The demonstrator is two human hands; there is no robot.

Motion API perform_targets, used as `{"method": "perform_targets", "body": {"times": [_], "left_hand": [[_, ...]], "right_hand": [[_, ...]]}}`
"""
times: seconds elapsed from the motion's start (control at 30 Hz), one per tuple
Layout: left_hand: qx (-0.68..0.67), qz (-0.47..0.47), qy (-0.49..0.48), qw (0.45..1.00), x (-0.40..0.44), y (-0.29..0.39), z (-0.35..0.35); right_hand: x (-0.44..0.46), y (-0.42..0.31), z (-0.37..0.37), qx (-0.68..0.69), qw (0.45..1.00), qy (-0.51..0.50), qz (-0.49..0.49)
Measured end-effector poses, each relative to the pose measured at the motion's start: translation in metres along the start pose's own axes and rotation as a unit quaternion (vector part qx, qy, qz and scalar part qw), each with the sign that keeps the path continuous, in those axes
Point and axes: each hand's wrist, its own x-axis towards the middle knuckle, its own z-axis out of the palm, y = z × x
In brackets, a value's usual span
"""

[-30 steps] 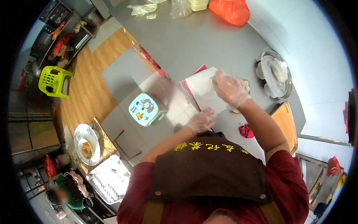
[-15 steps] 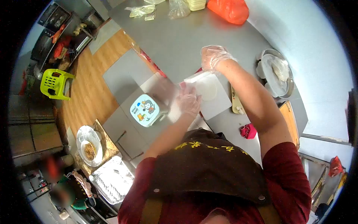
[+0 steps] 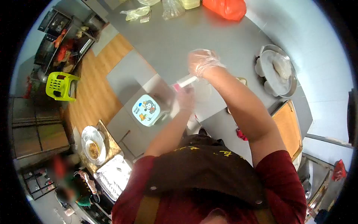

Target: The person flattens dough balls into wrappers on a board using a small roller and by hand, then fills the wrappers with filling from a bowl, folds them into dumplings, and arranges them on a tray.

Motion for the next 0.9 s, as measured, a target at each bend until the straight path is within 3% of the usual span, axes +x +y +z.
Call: {"method": "perform_targets", "body": {"times": [0.03,0.07,0.13,0.17,0.23,0.3,0.33,0.4,0.43,0.5,0.53,0.57,0.6,0.63,0.67,0.7,0.73,0.77,0.8,0.83,0.87,0.9], "left_hand": [[0.003,-0.001,0.002,1.000,0.006,-0.021,0.012],[-0.205,-0.078,-0.042,0.975,0.020,-0.061,0.031],[-0.400,-0.150,-0.074,0.901,0.022,-0.046,0.019],[-0.149,-0.079,-0.125,0.978,0.020,-0.027,0.010],[0.117,-0.010,-0.163,0.980,0.020,-0.023,0.008],[0.240,0.153,-0.120,0.951,0.031,-0.044,0.025],[0.241,0.149,-0.116,0.952,0.032,-0.043,0.026],[0.054,0.036,-0.141,0.988,0.032,-0.037,0.022],[0.117,0.087,-0.139,0.980,0.032,-0.044,0.032],[0.092,0.031,-0.174,0.980,0.034,-0.052,0.054],[0.119,0.061,-0.146,0.980,0.027,-0.048,0.056],[0.147,0.089,-0.116,0.978,0.019,-0.042,0.058],[0.037,0.065,-0.094,0.993,0.008,-0.028,0.051],[-0.083,0.046,-0.068,0.993,-0.003,-0.014,0.045],[-0.196,0.034,-0.040,0.979,-0.013,-0.001,0.042],[-0.312,0.066,-0.022,0.948,-0.013,-0.017,0.053],[-0.369,0.037,-0.038,0.928,-0.023,-0.010,0.037],[-0.356,-0.010,-0.062,0.932,-0.029,-0.006,0.010],[-0.400,0.006,-0.078,0.913,-0.029,-0.028,0.009],[-0.401,-0.033,-0.082,0.912,-0.039,-0.037,-0.012],[-0.404,-0.071,-0.085,0.908,-0.050,-0.048,-0.043],[-0.344,-0.112,-0.085,0.928,-0.057,-0.062,-0.083]], "right_hand": [[-0.001,0.001,0.000,0.003,1.000,-0.011,-0.006],[-0.002,0.001,0.001,0.006,1.000,-0.012,-0.012],[-0.002,0.001,0.002,0.011,1.000,0.004,-0.015],[-0.003,0.001,0.002,0.014,1.000,0.004,-0.023],[-0.009,-0.001,-0.003,0.024,0.999,0.014,-0.026],[-0.009,0.001,-0.006,0.019,0.999,-0.001,-0.036],[-0.008,0.001,-0.007,0.013,0.999,-0.016,-0.038],[-0.002,0.004,0.000,0.002,0.999,-0.017,-0.044],[0.000,0.003,0.000,-0.009,0.999,-0.015,-0.048],[-0.007,-0.001,-0.002,0.016,1.000,-0.020,-0.007],[0.011,0.009,0.021,-0.005,1.000,0.005,-0.023],[0.001,0.001,-0.001,-0.046,0.996,-0.056,-0.045],[0.008,0.009,0.013,-0.070,0.996,-0.038,-0.038],[-0.001,-0.002,-0.004,-0.111,0.987,-0.113,-0.009],[0.003,0.003,0.004,-0.136,0.987,-0.083,-0.010],[0.045,0.061,0.064,-0.171,0.972,0.066,-0.148],[-0.006,0.001,0.006,-0.172,0.984,-0.023,-0.045],[0.001,0.042,0.040,-0.180,0.973,0.048,-0.134],[0.009,0.082,0.073,-0.199,0.947,0.124,-0.219],[-0.013,0.085,0.077,-0.173,0.944,0.148,-0.238],[-0.051,0.039,0.061,-0.119,0.989,0.045,-0.077],[-0.055,0.053,0.091,-0.114,0.986,0.046,-0.114]]}}
